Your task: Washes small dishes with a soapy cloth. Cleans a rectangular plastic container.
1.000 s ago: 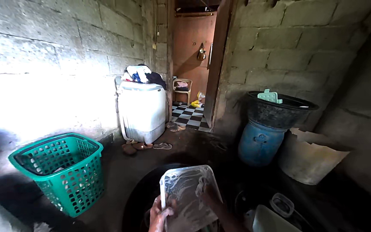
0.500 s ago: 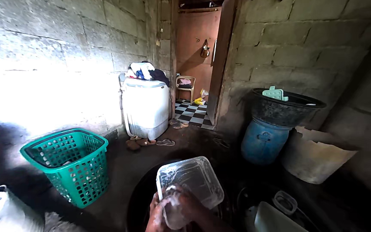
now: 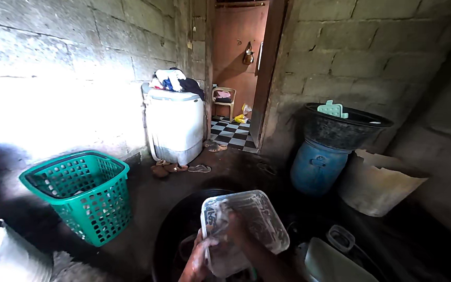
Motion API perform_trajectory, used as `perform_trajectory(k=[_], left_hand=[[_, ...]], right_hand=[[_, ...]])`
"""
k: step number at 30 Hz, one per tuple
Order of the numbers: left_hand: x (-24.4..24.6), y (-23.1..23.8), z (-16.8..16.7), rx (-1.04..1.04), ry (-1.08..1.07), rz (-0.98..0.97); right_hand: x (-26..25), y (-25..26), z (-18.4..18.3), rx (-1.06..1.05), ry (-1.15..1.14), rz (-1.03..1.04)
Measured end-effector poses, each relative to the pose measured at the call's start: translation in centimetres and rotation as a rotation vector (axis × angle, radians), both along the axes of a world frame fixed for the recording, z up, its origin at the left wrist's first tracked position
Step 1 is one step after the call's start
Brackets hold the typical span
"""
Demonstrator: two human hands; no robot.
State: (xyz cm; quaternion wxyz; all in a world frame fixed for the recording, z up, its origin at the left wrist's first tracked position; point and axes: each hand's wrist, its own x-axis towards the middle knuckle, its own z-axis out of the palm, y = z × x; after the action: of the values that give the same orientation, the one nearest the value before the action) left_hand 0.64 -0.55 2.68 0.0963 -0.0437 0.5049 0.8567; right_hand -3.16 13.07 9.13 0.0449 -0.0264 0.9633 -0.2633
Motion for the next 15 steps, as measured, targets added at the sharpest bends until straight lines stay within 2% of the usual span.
perform_trajectory(k=[5, 8, 11, 15], left_hand=[[-1.0, -0.9, -1.1, 0.106, -0.004, 0.096], [-1.6, -1.7, -0.6, 0.143, -0.045, 0.212], [-1.4, -2.0, -0.1, 0.139, -0.035, 0.272], [-1.2, -2.4, 0.0, 0.111, 0.046, 0.26]], right_hand=[[2.4, -2.5, -1.1, -0.031, -0.021, 0.45], [2.7, -1.5, -2.1, -0.095, -0.08, 0.569], [2.0, 0.5, -1.9, -0.077, -0.077, 0.471], [0.1, 4.1, -1.4, 0.041, -0.055, 0.139]])
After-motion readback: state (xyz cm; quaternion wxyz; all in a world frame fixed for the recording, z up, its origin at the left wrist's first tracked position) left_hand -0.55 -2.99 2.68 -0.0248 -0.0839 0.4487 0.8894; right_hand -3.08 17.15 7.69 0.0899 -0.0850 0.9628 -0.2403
